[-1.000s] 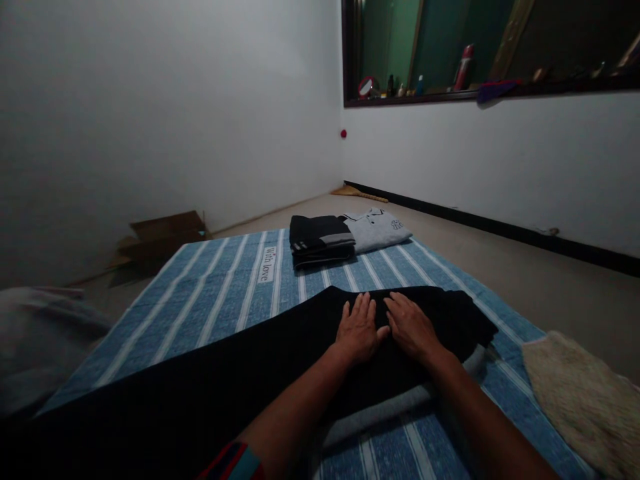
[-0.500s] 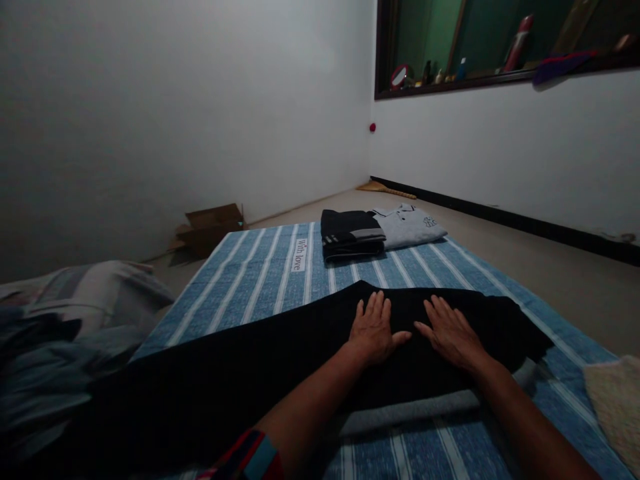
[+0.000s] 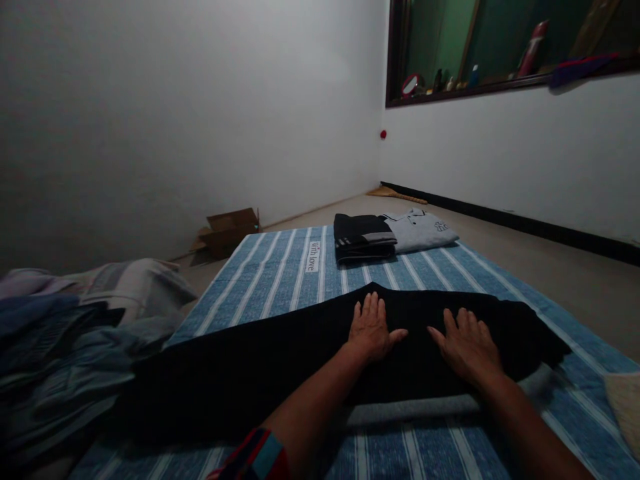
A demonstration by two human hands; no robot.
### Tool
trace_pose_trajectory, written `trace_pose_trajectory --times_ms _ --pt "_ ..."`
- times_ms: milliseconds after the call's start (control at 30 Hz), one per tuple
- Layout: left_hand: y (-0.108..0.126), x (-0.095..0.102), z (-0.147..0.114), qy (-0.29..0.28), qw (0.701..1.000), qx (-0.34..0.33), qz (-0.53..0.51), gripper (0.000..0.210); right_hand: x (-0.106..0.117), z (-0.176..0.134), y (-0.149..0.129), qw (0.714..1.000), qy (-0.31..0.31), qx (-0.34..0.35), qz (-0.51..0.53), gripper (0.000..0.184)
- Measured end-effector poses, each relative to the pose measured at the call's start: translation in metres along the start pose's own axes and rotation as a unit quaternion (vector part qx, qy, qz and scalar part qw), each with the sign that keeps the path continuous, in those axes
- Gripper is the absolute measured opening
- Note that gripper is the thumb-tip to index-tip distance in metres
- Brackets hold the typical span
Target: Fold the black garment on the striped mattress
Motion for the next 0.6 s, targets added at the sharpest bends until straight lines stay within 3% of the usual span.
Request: trace_pose_trajectory --times_ms 133,233,600 --pt "-0.001 0.002 -0.002 -0.023 1.0 -0.009 -0.012 0.093 -0.006 -0.001 0.003 1.0 0.01 -0.011 0.024 0.074" --pt "-0.005 0.007 -0.005 -0.007 1.0 -0.006 -0.013 0.092 -0.009 0.001 0.007 0.999 0.015 -0.014 0.042 0.075" --pt "-0.018 0.0 -0.009 -0.018 1.0 -0.003 -0.009 0.092 -0.006 0.001 0.011 0.994 0.016 0.039 0.096 0.062"
Point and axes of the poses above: each hand's wrist, its own z-axis towards the middle knuckle, its own x-axis out of the back of the hand, y = z × x, the point moved 3 cm from there along z, towards the middle knuckle, and after that the axes turned 12 degrees about z, right-handed, at the moved point
